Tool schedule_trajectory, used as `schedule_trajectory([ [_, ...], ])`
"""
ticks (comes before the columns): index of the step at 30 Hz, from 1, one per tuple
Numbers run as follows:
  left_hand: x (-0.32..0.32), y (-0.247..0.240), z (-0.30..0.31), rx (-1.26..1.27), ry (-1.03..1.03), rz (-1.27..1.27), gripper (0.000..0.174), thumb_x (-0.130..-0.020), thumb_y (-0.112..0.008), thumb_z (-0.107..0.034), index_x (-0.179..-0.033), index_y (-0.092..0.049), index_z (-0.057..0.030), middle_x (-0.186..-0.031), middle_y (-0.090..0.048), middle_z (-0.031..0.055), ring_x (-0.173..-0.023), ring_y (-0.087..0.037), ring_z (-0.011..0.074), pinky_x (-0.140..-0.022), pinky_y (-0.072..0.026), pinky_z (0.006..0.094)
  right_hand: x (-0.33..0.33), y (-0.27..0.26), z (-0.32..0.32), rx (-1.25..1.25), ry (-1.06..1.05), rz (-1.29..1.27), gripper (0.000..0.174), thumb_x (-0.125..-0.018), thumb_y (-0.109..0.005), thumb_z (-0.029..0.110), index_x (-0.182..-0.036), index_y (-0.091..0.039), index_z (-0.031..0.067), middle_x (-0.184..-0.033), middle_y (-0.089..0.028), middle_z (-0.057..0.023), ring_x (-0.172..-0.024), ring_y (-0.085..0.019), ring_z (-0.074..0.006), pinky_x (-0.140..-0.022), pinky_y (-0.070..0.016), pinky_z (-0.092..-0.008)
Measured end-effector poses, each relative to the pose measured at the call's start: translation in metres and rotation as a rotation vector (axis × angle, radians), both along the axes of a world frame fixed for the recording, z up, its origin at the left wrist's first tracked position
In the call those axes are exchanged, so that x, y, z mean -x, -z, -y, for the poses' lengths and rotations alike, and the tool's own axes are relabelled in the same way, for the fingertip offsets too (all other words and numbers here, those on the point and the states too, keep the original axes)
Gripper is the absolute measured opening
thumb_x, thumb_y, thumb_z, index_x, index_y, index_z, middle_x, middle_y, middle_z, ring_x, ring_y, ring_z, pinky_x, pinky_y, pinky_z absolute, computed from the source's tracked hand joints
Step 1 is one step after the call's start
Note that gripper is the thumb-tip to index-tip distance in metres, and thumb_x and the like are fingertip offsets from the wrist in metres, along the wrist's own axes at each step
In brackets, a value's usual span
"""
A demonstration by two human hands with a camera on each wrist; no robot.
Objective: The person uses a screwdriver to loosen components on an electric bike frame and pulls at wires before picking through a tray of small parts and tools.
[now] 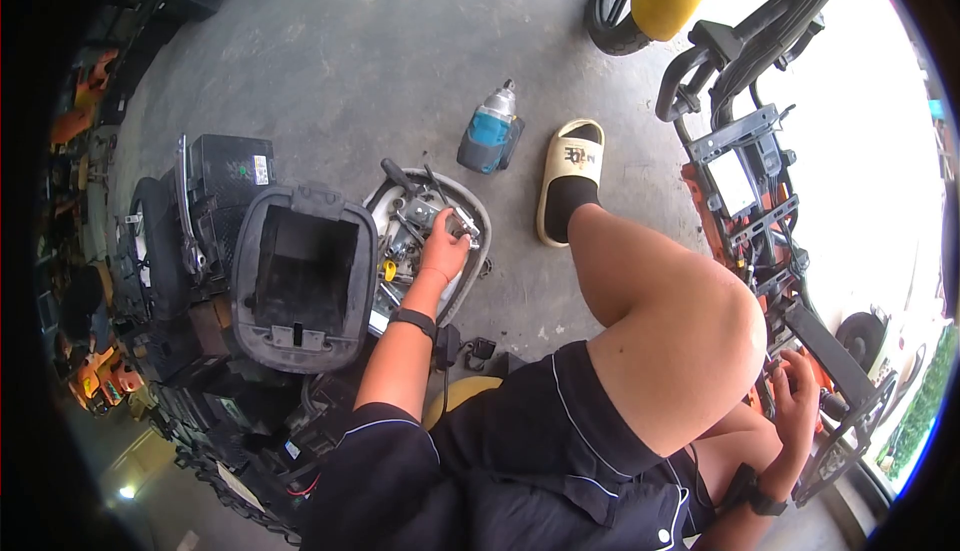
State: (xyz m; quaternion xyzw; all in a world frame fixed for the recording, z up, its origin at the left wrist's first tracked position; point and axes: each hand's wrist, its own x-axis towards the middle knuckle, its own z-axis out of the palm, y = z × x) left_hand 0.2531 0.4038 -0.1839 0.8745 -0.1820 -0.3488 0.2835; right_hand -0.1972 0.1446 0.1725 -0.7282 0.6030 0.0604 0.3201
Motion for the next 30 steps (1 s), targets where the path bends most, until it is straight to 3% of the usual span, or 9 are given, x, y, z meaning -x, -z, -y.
schedule_trajectory([
  [4,0.004,-0.010,0.000,-0.047,-0.026,0.018,0.054,-0.083,-0.073,-0.015,-0.131,-0.048,-0.0135,-0.078,-0.067,0.0096,-0.075,-0.065,0.0260,-0.074,-0.0515,0.0385,-0.004,0.002,-0.001,0.024,0.000,-0.014,0.025,-0.095,-0.059,0.009,-0.119,-0.059,0.0003,-0.084,-0.059,-0.0045,-0.078,-0.054,-0.0116,-0.071,-0.0447,-0.0267],
  [9,0.018,-0.013,-0.015,0.090,0.055,0.141,0.029,-0.084,-0.072,-0.016,-0.109,-0.061,-0.0070,-0.082,-0.066,0.0092,-0.073,-0.064,0.0248,-0.070,-0.0514,0.0375,-0.009,0.000,0.000,0.029,-0.031,-0.029,0.024,-0.095,-0.059,0.008,-0.117,-0.059,0.0001,-0.081,-0.058,-0.0052,-0.076,-0.054,-0.0121,-0.070,-0.0445,-0.0271],
  [12,0.028,-0.006,-0.022,0.119,0.057,0.207,0.023,-0.085,-0.072,-0.016,-0.102,-0.062,-0.0049,-0.086,-0.065,0.0097,-0.073,-0.063,0.0239,-0.070,-0.0515,0.0370,-0.012,-0.001,-0.001,0.022,-0.035,-0.028,0.024,-0.095,-0.058,0.007,-0.117,-0.058,0.0000,-0.080,-0.058,-0.0052,-0.075,-0.053,-0.0124,-0.069,-0.0443,-0.0273],
  [18,0.027,-0.014,-0.013,0.141,0.003,0.170,0.023,-0.083,-0.071,-0.013,-0.103,-0.062,-0.0060,-0.091,-0.064,0.0098,-0.083,-0.064,0.0272,-0.075,-0.0511,0.0390,-0.015,-0.001,-0.001,0.072,-0.072,-0.076,0.026,-0.093,-0.060,0.010,-0.117,-0.060,0.0019,-0.080,-0.057,-0.0064,-0.073,-0.053,-0.0147,-0.069,-0.0449,-0.0291],
  [28,0.012,0.006,0.003,0.114,-0.081,0.208,0.026,-0.086,-0.071,-0.017,-0.107,-0.062,-0.0046,-0.087,-0.066,0.0112,-0.079,-0.065,0.0257,-0.073,-0.0520,0.0369,-0.015,-0.002,0.000,0.080,-0.075,-0.099,0.026,-0.092,-0.060,0.010,-0.116,-0.061,0.0029,-0.079,-0.057,-0.0070,-0.073,-0.053,-0.0153,-0.067,-0.0453,-0.0298],
  [30,0.011,0.010,0.007,0.122,-0.185,0.161,0.027,-0.087,-0.071,-0.020,-0.108,-0.061,-0.0055,-0.085,-0.068,0.0108,-0.076,-0.066,0.0254,-0.072,-0.0520,0.0375,0.008,0.010,0.006,0.192,-0.208,-0.184,0.026,-0.091,-0.060,0.010,-0.116,-0.061,0.0029,-0.079,-0.058,-0.0069,-0.073,-0.054,-0.0149,-0.067,-0.0452,-0.0295],
])
